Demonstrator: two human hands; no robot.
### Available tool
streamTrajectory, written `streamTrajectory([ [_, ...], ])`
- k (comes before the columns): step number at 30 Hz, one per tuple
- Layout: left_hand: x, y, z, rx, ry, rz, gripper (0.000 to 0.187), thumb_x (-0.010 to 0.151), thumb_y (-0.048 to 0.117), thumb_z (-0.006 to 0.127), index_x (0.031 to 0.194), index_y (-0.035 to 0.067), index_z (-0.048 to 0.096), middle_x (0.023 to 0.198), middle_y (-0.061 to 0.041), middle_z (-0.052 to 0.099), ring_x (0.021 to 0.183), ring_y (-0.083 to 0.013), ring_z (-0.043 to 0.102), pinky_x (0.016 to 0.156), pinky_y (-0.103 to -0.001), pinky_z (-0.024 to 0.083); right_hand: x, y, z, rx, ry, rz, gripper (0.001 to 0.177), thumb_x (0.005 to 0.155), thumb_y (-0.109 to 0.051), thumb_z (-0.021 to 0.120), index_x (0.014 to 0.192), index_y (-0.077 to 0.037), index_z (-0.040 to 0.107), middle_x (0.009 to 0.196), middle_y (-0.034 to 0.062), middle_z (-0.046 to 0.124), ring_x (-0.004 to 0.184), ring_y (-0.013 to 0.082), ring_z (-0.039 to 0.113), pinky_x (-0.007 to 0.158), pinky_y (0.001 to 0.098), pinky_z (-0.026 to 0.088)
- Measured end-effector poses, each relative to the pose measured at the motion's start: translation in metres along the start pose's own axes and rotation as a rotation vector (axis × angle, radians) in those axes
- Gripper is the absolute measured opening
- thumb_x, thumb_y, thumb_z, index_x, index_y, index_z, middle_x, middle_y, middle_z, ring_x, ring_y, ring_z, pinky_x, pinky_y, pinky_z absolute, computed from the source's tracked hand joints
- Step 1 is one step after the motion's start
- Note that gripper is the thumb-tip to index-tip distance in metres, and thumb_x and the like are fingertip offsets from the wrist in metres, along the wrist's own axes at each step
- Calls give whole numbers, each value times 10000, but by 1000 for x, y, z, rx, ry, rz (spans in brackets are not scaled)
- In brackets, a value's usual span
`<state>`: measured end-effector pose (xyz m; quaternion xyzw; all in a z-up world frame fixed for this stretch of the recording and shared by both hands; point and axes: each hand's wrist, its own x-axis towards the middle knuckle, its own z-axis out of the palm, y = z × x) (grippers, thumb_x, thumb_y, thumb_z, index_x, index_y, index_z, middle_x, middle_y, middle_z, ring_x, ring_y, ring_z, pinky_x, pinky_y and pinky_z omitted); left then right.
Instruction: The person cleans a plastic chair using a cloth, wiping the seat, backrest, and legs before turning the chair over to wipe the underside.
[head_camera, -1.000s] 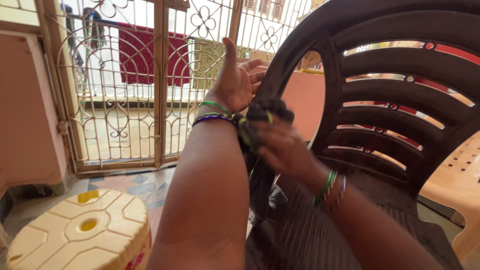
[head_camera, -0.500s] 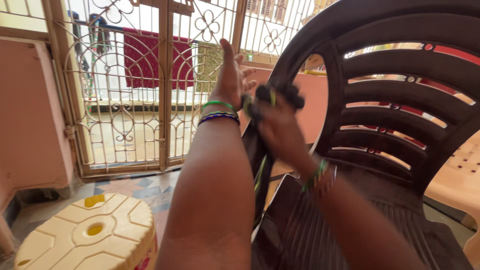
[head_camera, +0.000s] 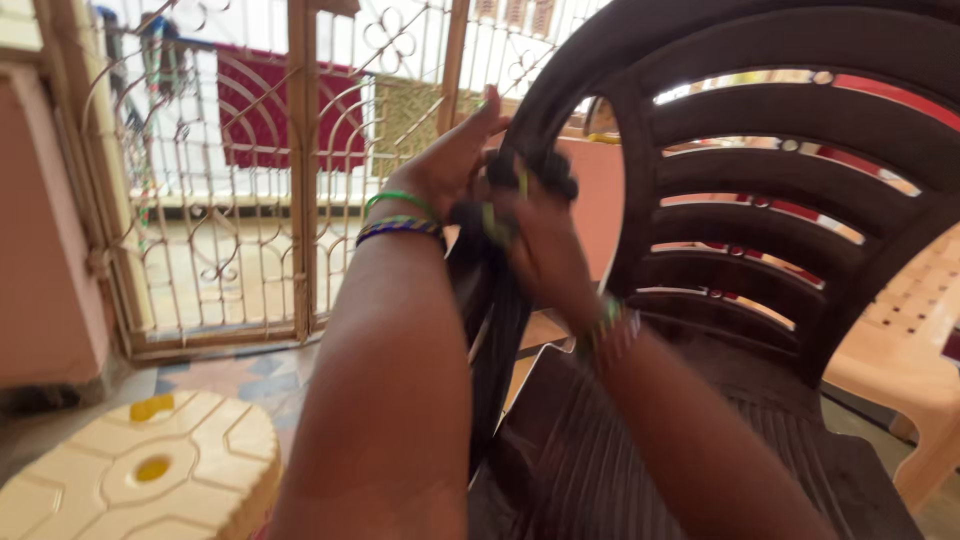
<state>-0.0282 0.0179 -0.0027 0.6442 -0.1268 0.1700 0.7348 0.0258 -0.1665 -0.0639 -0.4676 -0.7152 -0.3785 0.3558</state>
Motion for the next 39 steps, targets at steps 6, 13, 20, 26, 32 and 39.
streamTrajectory([
  [6, 26, -6, 13, -38, -68, 42, 941, 800, 812, 542, 1468, 150, 551, 1321, -82, 674, 1213, -213, 621, 1048, -382, 514, 65, 55, -32, -688, 8, 119, 183, 928, -169, 622, 1087, -86, 663, 1489, 121, 588, 1489, 466, 306, 1088, 629, 298],
  [13, 19, -10, 17, -349, -57, -67, 1170, 696, 862, 498, 1564, 246, 12, 1173, -223, 685, 1034, -354, 662, 957, -534, 553, -39, -3, -3, -8, 52, 289, 402, 992, -128, 530, 1378, -34, 589, 1503, 207, 572, 1452, 419, 494, 1203, 505, 385],
  [20, 48, -22, 29, -278, -195, -56, 1192, 862, 671, 695, 1673, 59, 72, 1424, -259, 629, 1312, -356, 600, 1125, -497, 512, -119, -86, -9, 366, 57, 301, 179, 918, -43, 648, 1079, -1, 714, 1120, 159, 752, 1059, 313, 738, 905, 404, 566],
  [26, 62, -3, 79, 1215, 198, -289, 1096, 876, 380, 681, 1658, 210, -69, 1558, -197, 476, 1478, -328, 430, 1223, -447, 321, -136, -51, -61, 274, -56, 314, 87, 746, -28, 606, 760, -44, 690, 899, 127, 804, 647, 205, 750, 580, 286, 574],
  [32, 84, -23, 116, 1246, 373, -467, 936, 1013, 264, 511, 1641, 231, -183, 1687, -204, 173, 1543, -400, 235, 1245, -537, 222, -162, 31, -183, -58, 502, 485, 173, 1069, -150, 565, 1156, -27, 651, 1055, 49, 674, 926, 126, 646, 819, 282, 542],
  [39, 101, -70, 156, 1392, 635, -411, 784, 1049, 345, 411, 1674, 213, -44, 1690, -227, 175, 1491, -419, 295, 1143, -611, 310, -195, 134, -309, -421, 793, 330, 74, 1104, -86, 639, 1130, -29, 598, 1045, 36, 634, 861, 89, 559, 772, 256, 482],
])
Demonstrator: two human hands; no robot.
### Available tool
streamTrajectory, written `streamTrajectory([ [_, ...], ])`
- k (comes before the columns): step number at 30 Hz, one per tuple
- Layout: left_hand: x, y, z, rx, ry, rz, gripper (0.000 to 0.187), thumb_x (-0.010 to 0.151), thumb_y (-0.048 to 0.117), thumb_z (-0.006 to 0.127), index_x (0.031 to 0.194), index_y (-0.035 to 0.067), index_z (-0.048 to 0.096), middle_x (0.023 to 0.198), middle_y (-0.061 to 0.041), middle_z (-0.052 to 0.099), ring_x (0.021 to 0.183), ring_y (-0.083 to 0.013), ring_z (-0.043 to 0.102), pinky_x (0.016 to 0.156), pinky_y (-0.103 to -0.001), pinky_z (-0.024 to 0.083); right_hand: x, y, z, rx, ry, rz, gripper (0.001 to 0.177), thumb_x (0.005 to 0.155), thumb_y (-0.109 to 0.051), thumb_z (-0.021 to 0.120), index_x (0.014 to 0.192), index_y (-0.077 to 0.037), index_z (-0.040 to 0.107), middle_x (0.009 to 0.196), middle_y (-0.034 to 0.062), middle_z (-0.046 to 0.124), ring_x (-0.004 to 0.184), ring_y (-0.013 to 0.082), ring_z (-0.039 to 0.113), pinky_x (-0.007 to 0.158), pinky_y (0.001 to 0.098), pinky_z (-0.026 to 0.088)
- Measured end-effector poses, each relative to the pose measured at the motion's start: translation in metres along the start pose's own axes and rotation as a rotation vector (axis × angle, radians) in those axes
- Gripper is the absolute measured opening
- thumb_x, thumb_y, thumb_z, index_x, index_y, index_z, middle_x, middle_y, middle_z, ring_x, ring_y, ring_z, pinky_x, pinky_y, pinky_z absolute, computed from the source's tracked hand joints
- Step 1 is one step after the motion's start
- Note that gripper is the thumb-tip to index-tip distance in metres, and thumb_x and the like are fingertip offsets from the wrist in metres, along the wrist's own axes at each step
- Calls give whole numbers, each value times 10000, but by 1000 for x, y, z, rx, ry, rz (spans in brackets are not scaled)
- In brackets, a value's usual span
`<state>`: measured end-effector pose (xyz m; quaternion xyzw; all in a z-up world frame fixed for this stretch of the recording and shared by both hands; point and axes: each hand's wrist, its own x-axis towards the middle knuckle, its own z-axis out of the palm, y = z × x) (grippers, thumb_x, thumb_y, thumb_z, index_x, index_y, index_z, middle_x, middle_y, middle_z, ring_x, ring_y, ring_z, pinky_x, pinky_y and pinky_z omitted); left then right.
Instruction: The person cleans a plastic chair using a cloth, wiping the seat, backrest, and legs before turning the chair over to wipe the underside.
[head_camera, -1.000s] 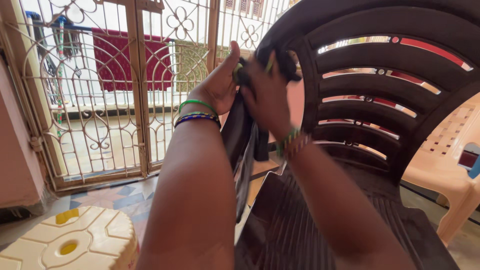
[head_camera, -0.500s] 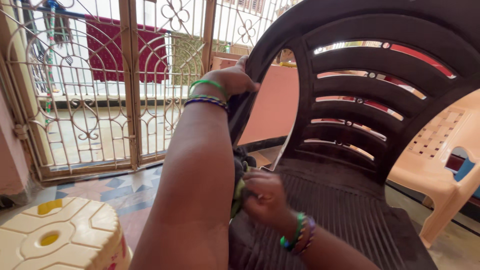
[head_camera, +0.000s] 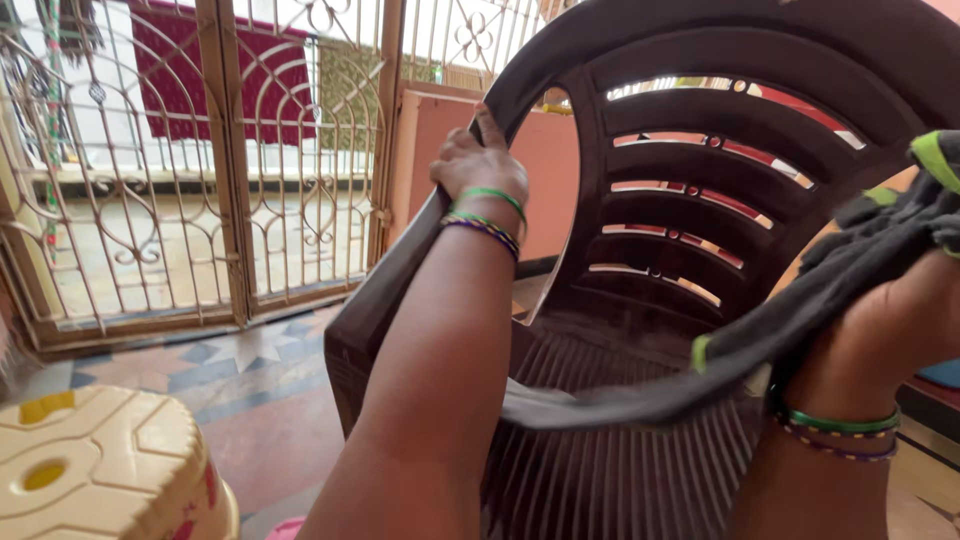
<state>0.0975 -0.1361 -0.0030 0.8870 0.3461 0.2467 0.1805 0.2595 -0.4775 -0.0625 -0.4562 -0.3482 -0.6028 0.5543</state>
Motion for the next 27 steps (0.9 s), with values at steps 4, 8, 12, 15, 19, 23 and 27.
streamTrajectory([
  [4, -9, 1, 79, 538, 620, 309, 683, 993, 313, 464, 1613, 195, 202, 1690, -147, 169, 1579, -358, 139, 1218, -657, 95, -1, 34, -10, -35, 60, -12, 115, 1124, -50, 681, 1115, -31, 568, 1040, 28, 611, 823, 68, 510, 746, 242, 448],
  [8, -59, 0, 168, 168, 642, 504, 870, 899, 172, 634, 1701, 193, 298, 1699, -116, 228, 1611, -345, 103, 1299, -579, 26, -44, 35, -2, 29, 47, 31, 191, 1144, -14, 723, 1100, -33, 538, 1035, 21, 589, 786, 47, 460, 719, 227, 414],
  [12, -79, -14, 205, -532, 296, 370, 812, 809, 287, 718, 1532, 133, 381, 1466, -191, 478, 1403, -396, 390, 1142, -579, 239, -105, -2, 21, -386, -208, -183, 226, 917, 123, 530, 1015, -81, 534, 1121, 90, 735, 1081, 262, 683, 1001, 398, 540],
  [15, -75, -18, 219, -706, 130, 322, 648, 883, 322, 697, 1448, 127, 445, 1322, -158, 617, 1252, -349, 576, 1058, -475, 430, -141, -35, 37, -602, -494, -239, 458, 843, -11, 608, 1287, -118, 634, 1170, 68, 676, 1100, 323, 615, 1087, 566, 399],
  [19, -54, -28, 232, -737, 147, 355, 549, 865, 232, 660, 1385, 137, 511, 1310, -153, 628, 1220, -368, 592, 979, -494, 485, -186, -56, 73, -721, -744, -334, 579, 703, -187, 633, 1279, -227, 670, 1323, 83, 578, 1161, 436, 504, 954, 566, 428],
  [23, -38, -37, 247, -774, 125, 348, 577, 862, 159, 613, 1429, 144, 504, 1343, -155, 622, 1227, -371, 592, 987, -489, 483, -191, -41, 79, -780, -868, -303, 564, 867, -111, 632, 1393, -315, 635, 1365, 31, 558, 1191, 367, 508, 954, 572, 425],
  [27, -38, -35, 245, -793, 89, 408, 648, 811, 207, 718, 1402, 123, 465, 1321, -151, 595, 1249, -358, 563, 1012, -459, 470, -179, -34, 56, -964, -635, -177, 562, 860, -46, 619, 1381, -258, 627, 1386, 44, 535, 1256, 383, 453, 1057, 569, 354],
])
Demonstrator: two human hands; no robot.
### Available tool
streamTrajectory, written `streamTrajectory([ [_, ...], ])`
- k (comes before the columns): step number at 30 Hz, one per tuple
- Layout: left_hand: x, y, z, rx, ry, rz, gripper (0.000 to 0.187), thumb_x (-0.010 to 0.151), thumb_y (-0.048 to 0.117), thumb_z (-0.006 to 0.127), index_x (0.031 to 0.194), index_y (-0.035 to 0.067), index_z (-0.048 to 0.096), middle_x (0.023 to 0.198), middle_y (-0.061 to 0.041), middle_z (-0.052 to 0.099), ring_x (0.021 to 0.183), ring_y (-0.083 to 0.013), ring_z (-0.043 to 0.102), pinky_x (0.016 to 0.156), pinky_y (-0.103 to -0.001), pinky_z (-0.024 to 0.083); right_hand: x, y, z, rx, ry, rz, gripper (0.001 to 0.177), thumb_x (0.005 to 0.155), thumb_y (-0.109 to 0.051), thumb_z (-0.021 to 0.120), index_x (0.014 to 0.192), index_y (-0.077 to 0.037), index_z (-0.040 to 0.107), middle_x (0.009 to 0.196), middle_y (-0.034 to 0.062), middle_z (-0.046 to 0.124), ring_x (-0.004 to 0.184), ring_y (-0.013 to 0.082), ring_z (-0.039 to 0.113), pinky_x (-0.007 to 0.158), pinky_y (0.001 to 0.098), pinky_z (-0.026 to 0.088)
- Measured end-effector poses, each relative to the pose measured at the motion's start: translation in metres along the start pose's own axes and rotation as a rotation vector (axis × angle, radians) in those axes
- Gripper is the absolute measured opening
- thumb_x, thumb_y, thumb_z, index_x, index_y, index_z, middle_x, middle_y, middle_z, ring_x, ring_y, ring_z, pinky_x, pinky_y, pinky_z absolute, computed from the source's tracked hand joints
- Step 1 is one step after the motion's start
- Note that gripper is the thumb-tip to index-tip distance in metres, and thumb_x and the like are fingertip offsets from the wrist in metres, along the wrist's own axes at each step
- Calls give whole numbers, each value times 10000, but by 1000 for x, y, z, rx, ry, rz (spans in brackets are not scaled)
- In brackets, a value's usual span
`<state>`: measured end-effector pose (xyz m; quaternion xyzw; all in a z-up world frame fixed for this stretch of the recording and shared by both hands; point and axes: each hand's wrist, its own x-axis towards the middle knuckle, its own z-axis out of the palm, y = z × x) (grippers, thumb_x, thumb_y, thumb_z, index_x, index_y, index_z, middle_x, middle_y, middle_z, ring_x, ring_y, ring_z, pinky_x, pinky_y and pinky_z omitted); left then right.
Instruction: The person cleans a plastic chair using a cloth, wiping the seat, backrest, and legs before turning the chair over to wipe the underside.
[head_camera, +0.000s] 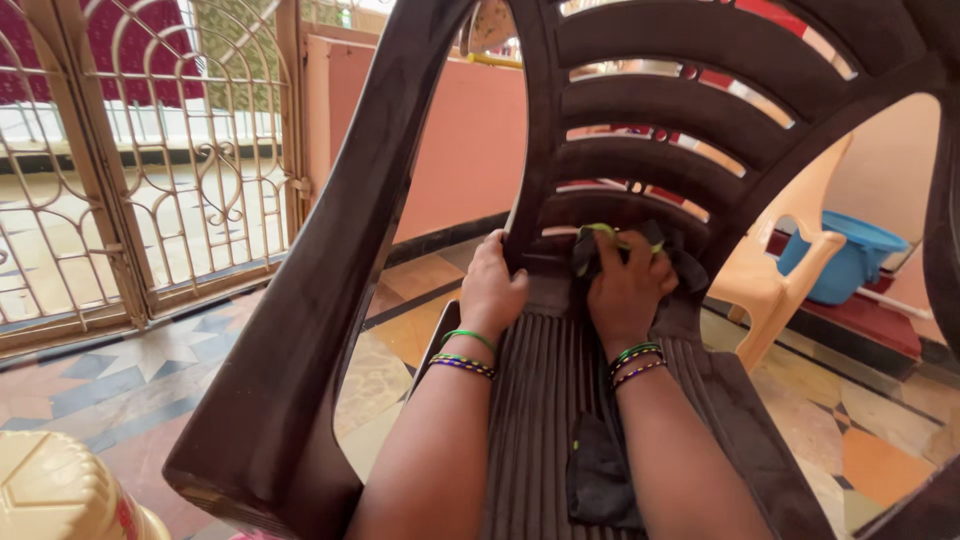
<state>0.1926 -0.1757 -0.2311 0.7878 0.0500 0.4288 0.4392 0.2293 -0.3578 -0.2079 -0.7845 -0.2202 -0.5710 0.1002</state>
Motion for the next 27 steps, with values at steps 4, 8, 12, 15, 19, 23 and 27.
streamTrajectory([
  [4, -4, 8, -5, 129, -36, -107, 737, 785, 234, 755, 1430, 139, 411, 1303, -141, 567, 1248, -356, 537, 1018, -479, 439, 3, -34, 12, 5, -59, 48, 678, 688, -79, 643, 1355, -198, 650, 1361, 121, 514, 1227, 426, 427, 993, 591, 308],
  [8, -4, 1, -8, 115, 8, -52, 739, 780, 196, 734, 1444, 128, 416, 1328, -151, 568, 1242, -368, 542, 1005, -486, 453, 8, -41, 16, 106, -122, -150, 597, 783, -113, 633, 1371, -213, 654, 1353, 44, 554, 1240, 375, 453, 1020, 577, 317],
  [12, -5, -2, -5, 64, -31, -33, 672, 806, 218, 730, 1417, 156, 455, 1348, -126, 584, 1266, -348, 558, 1002, -478, 473, 12, 9, 12, -25, -92, -94, 505, 815, -136, 636, 1290, -282, 724, 1260, 35, 566, 1197, 337, 461, 955, 553, 300],
  [15, -5, 1, 2, 55, -48, -50, 637, 837, 246, 726, 1412, 167, 464, 1358, -114, 585, 1269, -343, 562, 992, -481, 478, 1, 59, 8, -33, 43, -5, 413, 792, -142, 644, 1177, -253, 743, 1242, 26, 561, 1195, 343, 447, 980, 536, 283],
  [19, -1, 0, 2, 28, -50, -43, 620, 883, 285, 706, 1435, 165, 452, 1377, -104, 590, 1279, -331, 572, 1000, -475, 485, -10, 87, 17, -120, 211, 95, 279, 873, -134, 656, 1118, -237, 741, 1274, 22, 539, 1234, 328, 417, 1077, 550, 259],
  [23, -5, 8, 3, 166, -52, -58, 734, 843, 308, 744, 1456, 134, 379, 1368, -141, 544, 1269, -366, 530, 987, -493, 455, -10, 54, 36, -151, 171, 169, 397, 728, -131, 636, 1093, -238, 750, 1276, 43, 543, 1241, 361, 403, 1043, 577, 238],
  [27, -6, 3, 6, 187, -15, -3, 771, 844, 298, 742, 1486, 114, 356, 1353, -151, 535, 1291, -368, 503, 1038, -490, 433, -8, 47, 31, -101, 128, -18, 472, 792, -140, 630, 1253, -153, 730, 1338, 21, 543, 1252, 332, 410, 1071, 534, 253],
])
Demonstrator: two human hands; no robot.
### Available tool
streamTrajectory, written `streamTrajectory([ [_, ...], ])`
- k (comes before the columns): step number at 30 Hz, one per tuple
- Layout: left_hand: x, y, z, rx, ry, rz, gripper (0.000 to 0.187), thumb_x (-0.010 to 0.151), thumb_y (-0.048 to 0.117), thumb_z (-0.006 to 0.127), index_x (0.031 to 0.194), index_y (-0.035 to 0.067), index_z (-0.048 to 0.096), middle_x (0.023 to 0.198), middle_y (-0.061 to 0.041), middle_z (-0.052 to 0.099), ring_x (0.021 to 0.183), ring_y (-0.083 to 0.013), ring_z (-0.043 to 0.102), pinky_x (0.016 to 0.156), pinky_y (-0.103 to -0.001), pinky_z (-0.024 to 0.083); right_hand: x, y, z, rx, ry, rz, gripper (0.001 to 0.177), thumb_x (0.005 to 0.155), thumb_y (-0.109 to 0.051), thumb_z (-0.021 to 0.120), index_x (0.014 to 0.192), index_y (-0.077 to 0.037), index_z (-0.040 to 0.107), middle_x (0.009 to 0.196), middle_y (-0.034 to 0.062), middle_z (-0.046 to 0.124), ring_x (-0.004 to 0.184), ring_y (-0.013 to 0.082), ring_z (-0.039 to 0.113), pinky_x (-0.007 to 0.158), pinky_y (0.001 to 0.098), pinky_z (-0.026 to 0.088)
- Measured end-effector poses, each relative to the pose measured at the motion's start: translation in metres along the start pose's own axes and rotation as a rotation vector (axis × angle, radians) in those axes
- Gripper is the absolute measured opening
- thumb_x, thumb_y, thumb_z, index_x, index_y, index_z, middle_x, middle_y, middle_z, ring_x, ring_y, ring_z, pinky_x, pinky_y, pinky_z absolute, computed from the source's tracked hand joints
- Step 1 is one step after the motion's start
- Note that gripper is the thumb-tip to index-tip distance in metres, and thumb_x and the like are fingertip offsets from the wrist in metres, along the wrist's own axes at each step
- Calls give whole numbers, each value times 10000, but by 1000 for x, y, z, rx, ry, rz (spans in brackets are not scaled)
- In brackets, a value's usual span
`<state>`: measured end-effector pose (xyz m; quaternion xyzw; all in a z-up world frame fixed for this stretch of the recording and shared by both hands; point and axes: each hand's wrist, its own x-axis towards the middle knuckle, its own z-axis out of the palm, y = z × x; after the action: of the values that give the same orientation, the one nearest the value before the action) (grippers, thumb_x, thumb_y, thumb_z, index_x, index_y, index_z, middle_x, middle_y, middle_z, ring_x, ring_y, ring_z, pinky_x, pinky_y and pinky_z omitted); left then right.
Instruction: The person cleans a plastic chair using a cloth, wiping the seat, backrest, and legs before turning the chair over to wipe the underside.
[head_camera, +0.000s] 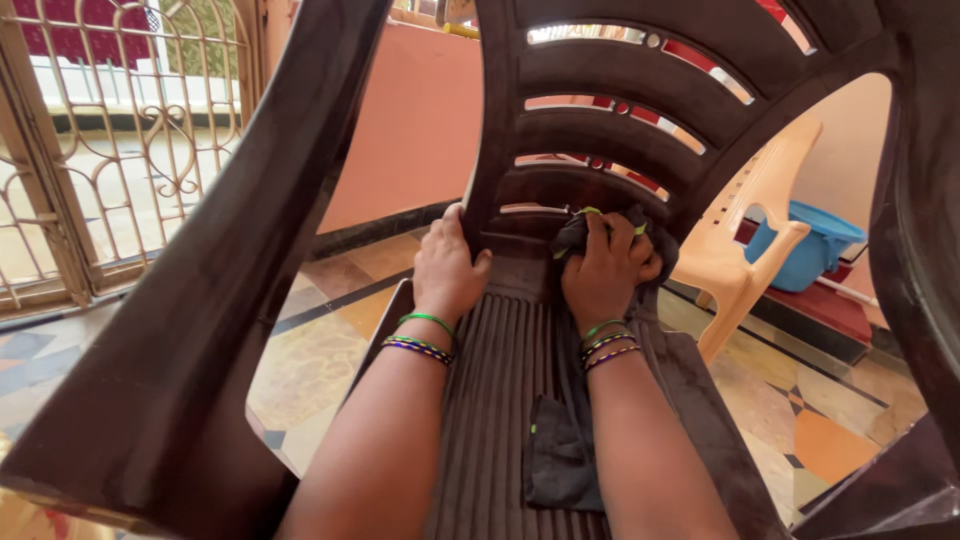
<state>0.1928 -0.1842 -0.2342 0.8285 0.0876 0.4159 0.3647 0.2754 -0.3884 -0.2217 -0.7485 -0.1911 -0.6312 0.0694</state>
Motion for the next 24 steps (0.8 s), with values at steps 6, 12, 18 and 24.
streamTrajectory([
  [6, -9, 14, 1, 23, 324, 239, 786, 768, 214, 746, 1462, 96, 396, 1365, -174, 506, 1309, -394, 465, 1069, -505, 406, 29, 17, -30, 11, -18, 143, 311, 768, -185, 660, 1071, -201, 725, 1165, 32, 623, 1139, 340, 482, 1039, 556, 248],
  [12, -16, 50, -3, -29, 290, 507, 522, 862, 204, 763, 1314, 140, 510, 1267, -139, 580, 1196, -357, 551, 1001, -487, 444, 81, 1, -66, 515, -365, 356, 302, 820, -336, 700, 993, -90, 681, 832, 61, 681, 841, 284, 646, 865, 474, 430],
  [18, -18, 43, 6, -319, 91, 454, 366, 900, 160, 698, 1239, 127, 565, 1184, -117, 629, 1055, -337, 631, 904, -414, 519, 92, 9, -95, 640, -742, 79, 330, 947, -400, 675, 1052, -98, 760, 948, 131, 750, 835, 267, 700, 742, 374, 521],
  [24, -14, 37, -24, -57, 504, 345, 340, 881, 215, 757, 1153, 159, 561, 1185, -115, 625, 1185, -350, 605, 1022, -462, 447, 90, 57, -104, 1062, -499, 562, 379, 1062, -361, 685, 1003, 6, 756, 833, 67, 596, 740, 154, 508, 697, 330, 429],
])
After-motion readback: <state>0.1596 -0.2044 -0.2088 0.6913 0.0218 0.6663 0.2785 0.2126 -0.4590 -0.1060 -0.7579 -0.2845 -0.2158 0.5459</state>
